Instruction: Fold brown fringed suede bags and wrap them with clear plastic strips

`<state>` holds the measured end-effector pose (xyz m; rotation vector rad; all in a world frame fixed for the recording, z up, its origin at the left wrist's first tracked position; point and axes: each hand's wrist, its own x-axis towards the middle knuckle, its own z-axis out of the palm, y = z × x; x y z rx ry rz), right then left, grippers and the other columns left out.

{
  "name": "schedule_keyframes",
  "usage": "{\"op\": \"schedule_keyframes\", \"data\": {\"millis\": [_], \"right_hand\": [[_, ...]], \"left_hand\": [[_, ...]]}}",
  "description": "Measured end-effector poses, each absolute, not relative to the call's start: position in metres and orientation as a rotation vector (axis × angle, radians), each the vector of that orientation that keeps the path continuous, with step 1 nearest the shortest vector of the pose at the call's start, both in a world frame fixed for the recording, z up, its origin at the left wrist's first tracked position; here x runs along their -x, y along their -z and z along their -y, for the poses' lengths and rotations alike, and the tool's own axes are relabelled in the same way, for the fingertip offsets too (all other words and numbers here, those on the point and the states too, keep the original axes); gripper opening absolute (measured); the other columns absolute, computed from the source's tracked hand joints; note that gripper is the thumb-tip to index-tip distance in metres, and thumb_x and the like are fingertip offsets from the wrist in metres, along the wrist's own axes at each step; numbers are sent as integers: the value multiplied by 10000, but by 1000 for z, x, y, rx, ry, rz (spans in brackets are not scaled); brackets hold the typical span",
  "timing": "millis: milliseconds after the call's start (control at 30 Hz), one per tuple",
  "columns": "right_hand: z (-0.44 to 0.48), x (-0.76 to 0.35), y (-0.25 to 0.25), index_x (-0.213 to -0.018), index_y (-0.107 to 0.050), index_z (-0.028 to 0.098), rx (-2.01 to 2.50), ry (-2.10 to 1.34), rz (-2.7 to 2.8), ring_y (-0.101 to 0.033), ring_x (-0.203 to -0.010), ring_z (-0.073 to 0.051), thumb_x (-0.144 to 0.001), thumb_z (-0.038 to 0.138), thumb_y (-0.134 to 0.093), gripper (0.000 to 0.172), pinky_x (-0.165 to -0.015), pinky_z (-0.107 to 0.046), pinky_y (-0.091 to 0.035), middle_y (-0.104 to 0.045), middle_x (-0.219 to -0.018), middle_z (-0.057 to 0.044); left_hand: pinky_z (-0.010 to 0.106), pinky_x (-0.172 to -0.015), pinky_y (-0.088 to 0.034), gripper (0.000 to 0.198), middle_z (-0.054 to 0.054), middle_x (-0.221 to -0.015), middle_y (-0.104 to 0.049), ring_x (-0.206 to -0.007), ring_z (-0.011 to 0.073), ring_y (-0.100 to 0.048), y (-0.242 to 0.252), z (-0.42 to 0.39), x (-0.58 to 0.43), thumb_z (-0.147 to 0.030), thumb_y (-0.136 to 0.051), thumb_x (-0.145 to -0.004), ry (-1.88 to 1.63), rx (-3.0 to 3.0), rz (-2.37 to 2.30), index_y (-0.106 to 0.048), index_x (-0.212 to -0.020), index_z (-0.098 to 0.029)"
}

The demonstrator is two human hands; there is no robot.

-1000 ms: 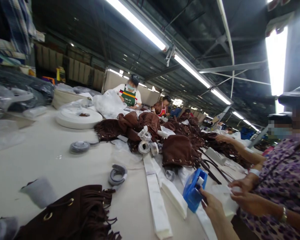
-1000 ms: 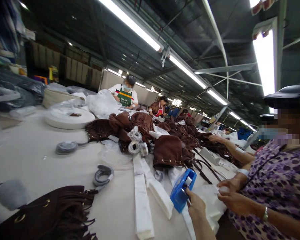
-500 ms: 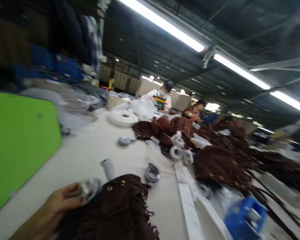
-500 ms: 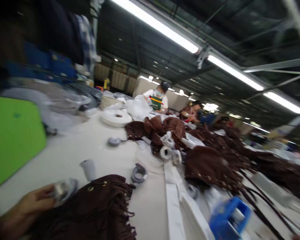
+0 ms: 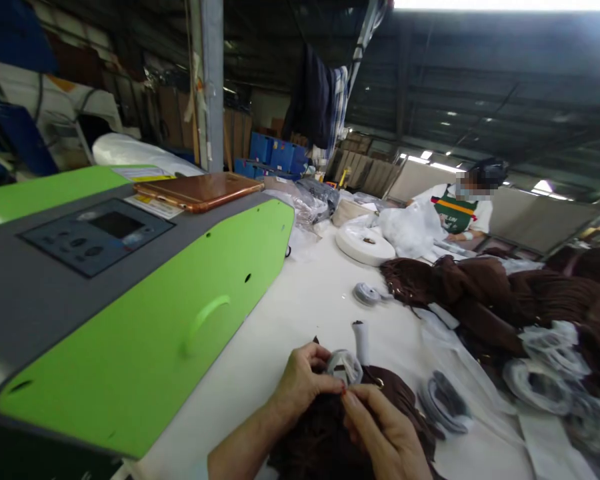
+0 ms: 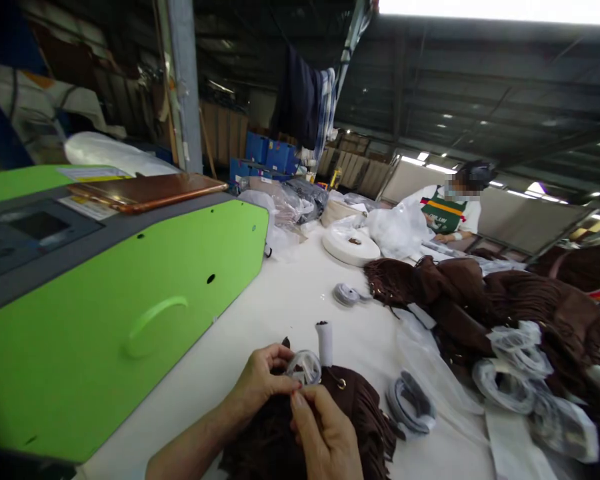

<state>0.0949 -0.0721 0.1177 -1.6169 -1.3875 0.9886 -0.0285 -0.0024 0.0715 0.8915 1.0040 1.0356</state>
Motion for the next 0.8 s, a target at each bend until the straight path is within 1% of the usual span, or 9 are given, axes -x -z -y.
{"op": "schedule_keyframes", "data": {"millis": [133, 267, 400, 567, 667, 800], "right_hand": [[50, -93, -116, -693, -580, 176, 1709, -1055, 1325, -459, -521, -104, -704, 612, -550, 438, -491, -212, -356, -515, -555, 20], [50, -101, -100, -669, -578, 166, 1786, -1069, 1245, -446, -486, -96, -667, 625, -575, 459, -460, -212, -330, -529, -532, 13], [51, -96, -94, -619, -559, 158, 1784, -1040, 1134, -423, -450, -73, -654, 616, -591, 460, -431, -194, -287, -528, -509, 15], [44, -95, -97, -570, -513, 158, 1845, -1142, 1045, -426, -421, -62, -576, 633, -620, 486, -401, -178, -278, -511, -486, 23], [40, -94, -101, -594, -507, 158, 1892, -1148, 1007, -422, -404, -53, -592, 576, -616, 432, -390, -170, -277, -502, -482, 34], [36, -87, -101, -648, -499, 162, 2007, -1196, 862, -393, -362, -40, -713, 401, -526, 249, -365, -157, -266, -459, -461, 62]], "left_hand": [[227, -585, -362, 380, -20, -642, -608, -627, 138, -522, -66, 1, 26, -186, -764, -462, -1041, -994, -1062, -608, -803, -129], [232, -600, -390, 323, 2, -707, -620, -669, 154, -554, -61, 3, 23, -178, -734, -528, -1060, -1089, -1128, -604, -820, -140], [248, -672, -423, 275, 25, -771, -635, -749, 177, -577, -59, 6, 20, -135, -690, -560, -1086, -1159, -1170, -603, -820, -151], [307, -782, -429, 286, 45, -847, -617, -885, 222, -548, -60, 9, 18, -155, -700, -574, -1075, -1234, -1311, -613, -847, -163], [333, -821, -414, 281, 47, -860, -605, -934, 239, -511, -62, 13, 17, -157, -689, -598, -1057, -1305, -1392, -610, -867, -166], [350, -821, -399, 232, 45, -857, -612, -922, 242, -485, -65, 16, 17, -168, -672, -620, -1043, -1405, -1430, -602, -841, -169]]}}
